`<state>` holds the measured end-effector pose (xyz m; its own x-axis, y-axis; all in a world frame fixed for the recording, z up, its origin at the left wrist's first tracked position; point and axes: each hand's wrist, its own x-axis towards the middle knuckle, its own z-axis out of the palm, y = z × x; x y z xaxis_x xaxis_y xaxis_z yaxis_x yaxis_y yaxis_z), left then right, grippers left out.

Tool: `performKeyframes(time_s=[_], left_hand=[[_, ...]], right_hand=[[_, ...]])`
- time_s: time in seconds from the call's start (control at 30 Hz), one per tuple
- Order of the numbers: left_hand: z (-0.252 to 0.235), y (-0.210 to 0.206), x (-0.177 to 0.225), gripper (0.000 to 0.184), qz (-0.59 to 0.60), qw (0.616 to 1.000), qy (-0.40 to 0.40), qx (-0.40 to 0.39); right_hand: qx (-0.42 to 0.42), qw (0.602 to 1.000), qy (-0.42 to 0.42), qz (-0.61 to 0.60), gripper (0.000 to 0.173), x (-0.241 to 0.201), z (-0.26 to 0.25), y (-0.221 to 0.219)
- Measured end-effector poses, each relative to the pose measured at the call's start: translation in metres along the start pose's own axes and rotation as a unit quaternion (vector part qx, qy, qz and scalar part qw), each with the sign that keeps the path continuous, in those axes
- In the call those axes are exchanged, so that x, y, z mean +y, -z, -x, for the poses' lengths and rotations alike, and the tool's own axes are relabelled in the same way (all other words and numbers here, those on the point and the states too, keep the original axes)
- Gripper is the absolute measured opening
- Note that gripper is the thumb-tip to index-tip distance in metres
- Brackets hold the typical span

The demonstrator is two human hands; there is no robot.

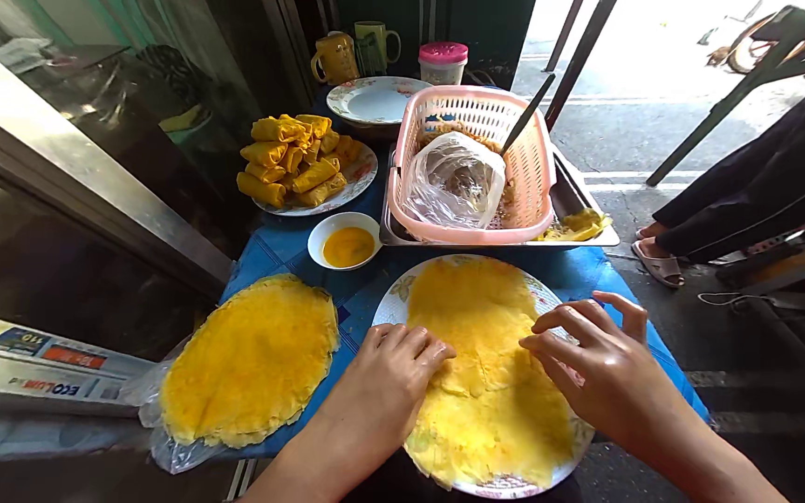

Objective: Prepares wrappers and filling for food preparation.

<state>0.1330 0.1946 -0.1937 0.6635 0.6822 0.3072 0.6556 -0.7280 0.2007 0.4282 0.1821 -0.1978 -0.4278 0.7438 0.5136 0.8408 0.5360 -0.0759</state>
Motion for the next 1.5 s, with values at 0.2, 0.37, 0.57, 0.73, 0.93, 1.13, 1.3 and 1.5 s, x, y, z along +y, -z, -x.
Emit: performKeyframes(time_s=[0.2,0.37,0.57,0.73,0.93,1.13,1.3,1.5], left_hand=[[-0.004,-0.003,0.0,0.019,-0.01,0.999,-0.017,0.025],[0.008,0.002,0.003,0.029,0.029,0.999,-0.024,0.015],[0.039,0.018,0.01,0.03,0.096,0.994,-0.027,-0.042],[0.035,0.013,0.012,0.032,0.081,0.997,0.018,0.003],[-0.021,-0.009,-0.016,0.03,-0.071,0.988,0.109,0.078],[-0.052,-0.013,-0.039,0.047,0.003,0.965,0.248,0.08],[-0.059,-0.011,-0.033,0.041,0.052,0.944,0.314,0.081],[-0.059,-0.009,-0.033,0.038,-0.002,0.948,0.305,0.096]], right_hand=[[-0.012,1.0,0.003,0.002,0.022,0.004,0.004,-0.005],[-0.004,1.0,-0.017,-0.025,0.023,0.003,0.009,-0.001],[-0.005,0.998,-0.049,-0.034,0.022,-0.008,0.022,0.014],[-0.009,0.997,-0.065,-0.035,0.021,-0.018,0.024,0.011],[-0.022,0.997,-0.074,-0.029,0.019,-0.03,0.015,0.006],[0.009,0.975,-0.215,-0.046,0.033,-0.043,0.025,0.013],[0.052,0.954,-0.284,-0.08,0.047,-0.034,0.028,0.002],[0.063,0.957,-0.268,-0.087,0.046,-0.029,0.026,-0.001]])
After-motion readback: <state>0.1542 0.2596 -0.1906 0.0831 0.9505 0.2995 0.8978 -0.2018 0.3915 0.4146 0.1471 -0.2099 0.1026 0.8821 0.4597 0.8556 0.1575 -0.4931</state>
